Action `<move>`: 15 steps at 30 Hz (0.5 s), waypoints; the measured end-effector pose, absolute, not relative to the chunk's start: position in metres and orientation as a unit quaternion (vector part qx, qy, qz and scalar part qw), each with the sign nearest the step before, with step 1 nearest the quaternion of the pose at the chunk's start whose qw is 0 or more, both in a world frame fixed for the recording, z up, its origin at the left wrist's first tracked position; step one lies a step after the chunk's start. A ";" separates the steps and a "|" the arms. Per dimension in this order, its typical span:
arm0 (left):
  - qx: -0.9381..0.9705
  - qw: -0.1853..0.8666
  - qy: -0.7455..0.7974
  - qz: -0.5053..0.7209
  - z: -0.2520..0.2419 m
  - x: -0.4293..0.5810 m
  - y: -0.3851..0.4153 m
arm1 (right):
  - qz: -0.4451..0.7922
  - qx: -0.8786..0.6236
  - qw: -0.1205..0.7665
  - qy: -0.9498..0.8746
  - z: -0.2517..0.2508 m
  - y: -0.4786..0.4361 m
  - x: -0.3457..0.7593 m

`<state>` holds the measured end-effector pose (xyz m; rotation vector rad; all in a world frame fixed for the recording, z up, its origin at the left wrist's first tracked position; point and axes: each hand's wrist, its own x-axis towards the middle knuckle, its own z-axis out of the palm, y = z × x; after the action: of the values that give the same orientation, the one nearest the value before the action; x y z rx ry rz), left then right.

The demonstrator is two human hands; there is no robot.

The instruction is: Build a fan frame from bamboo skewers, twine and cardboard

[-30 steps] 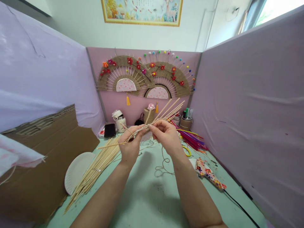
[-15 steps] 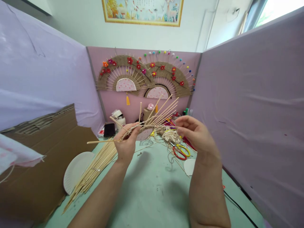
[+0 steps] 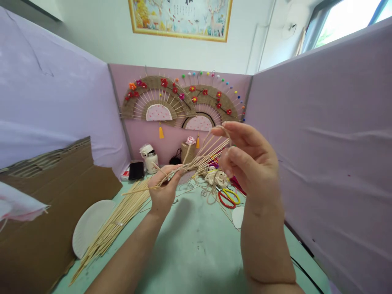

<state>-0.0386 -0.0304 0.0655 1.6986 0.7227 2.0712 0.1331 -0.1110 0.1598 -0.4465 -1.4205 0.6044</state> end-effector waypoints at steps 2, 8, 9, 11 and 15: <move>0.603 0.181 0.253 0.735 0.066 -0.038 -0.031 | 0.254 -0.219 0.699 -0.632 0.165 -0.107 0.132; 0.586 0.200 0.261 0.741 0.065 -0.040 -0.028 | 0.233 -0.305 0.738 -0.554 0.140 -0.097 0.142; 0.582 0.204 0.260 0.743 0.065 -0.040 -0.028 | 0.225 -0.331 0.747 -0.531 0.132 -0.094 0.144; 0.573 0.213 0.258 0.748 0.065 -0.041 -0.026 | 0.199 -0.392 0.749 -0.495 0.116 -0.085 0.150; 0.554 0.232 0.264 0.755 0.066 -0.042 -0.024 | 0.164 -0.499 0.682 -0.508 0.093 -0.055 0.160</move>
<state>-0.0424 -0.0235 0.0661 1.5232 0.7253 2.0748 0.1604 -0.0551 0.0929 -1.1193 -1.1403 0.3668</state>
